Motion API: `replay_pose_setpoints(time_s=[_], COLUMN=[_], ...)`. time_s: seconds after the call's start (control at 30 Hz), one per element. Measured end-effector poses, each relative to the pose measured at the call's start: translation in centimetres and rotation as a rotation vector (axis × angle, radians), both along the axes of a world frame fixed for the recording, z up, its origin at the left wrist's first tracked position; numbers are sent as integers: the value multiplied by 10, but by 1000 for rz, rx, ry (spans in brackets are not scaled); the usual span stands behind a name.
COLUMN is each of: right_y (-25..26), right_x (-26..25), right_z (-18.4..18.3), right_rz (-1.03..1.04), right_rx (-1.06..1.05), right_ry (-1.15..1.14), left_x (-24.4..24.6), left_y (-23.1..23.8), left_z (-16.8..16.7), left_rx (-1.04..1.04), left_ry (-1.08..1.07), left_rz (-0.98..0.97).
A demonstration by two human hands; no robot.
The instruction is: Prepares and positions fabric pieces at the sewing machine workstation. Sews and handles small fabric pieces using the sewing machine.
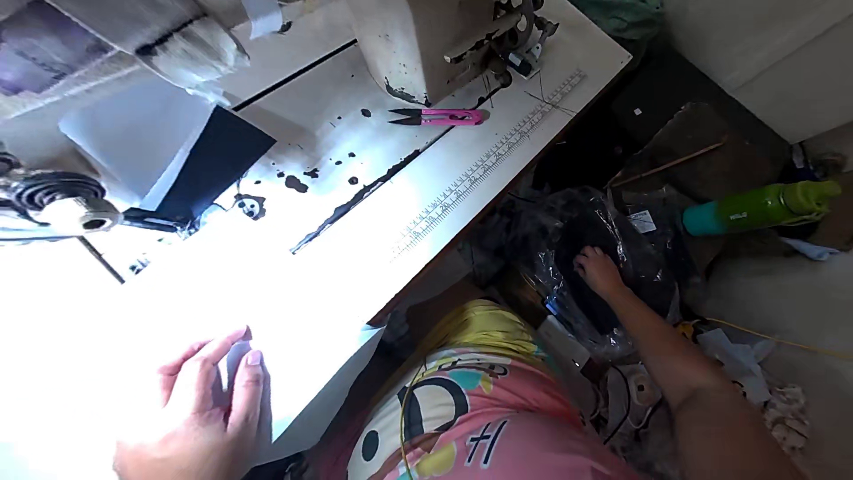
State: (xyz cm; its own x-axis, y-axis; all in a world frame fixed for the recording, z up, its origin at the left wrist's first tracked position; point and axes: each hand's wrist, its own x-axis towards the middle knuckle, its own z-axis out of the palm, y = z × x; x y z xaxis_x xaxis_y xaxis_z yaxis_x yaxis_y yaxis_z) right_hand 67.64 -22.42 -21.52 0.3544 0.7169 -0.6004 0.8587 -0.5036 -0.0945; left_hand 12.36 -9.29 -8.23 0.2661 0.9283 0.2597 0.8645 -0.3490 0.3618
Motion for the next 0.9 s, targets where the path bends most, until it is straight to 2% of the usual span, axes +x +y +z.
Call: replay_pose_setpoints(time_s=[0.1,0.17,0.23,0.3,0.4,0.47,0.5,0.57,0.6,0.67,0.73,0.77,0.83,0.9], right_y=[5,9,25,54,101,128,138,148,148,142,144,150,170,200], right_x=[3,8,8,-11,-84,-151,-189,-262,-291,-322,-329,-327,-320,-318], right_z=[8,30,66,117,198,224,223,199,184,160,150,153,169,188], right_rz=[-8,-55,-117,-126,108,332,443,706,867,1212,1381,1368,1190,922], right_rx=[-7,109,387,784,1390,1609,1634,1517,1439,1212,979,898,855,908], right_ry=[14,24,30,50,149,370,517,798,853,859,924,983,1041,829], left_x=[0,1,1,3,10,15,15,12,11,13,12,12,12,11], left_y=[-1,0,0,0,1,1,1,-1,-4,-4,1,3,7,11], left_z=[2,1,0,0,3,10,11,15,19,27,31,32,32,35], left_rx=[-11,-17,-23,-20,24,52,60,11,-20,-69,-131,-147,-164,-194], left_ry=[-29,-52,-69,-78,-88,-119,-157,-286,-369,-505,-533,-524,-488,-453], left_rz=[-12,-15,-7,5,-7,-54,-75,-69,-26,116,213,250,282,270])
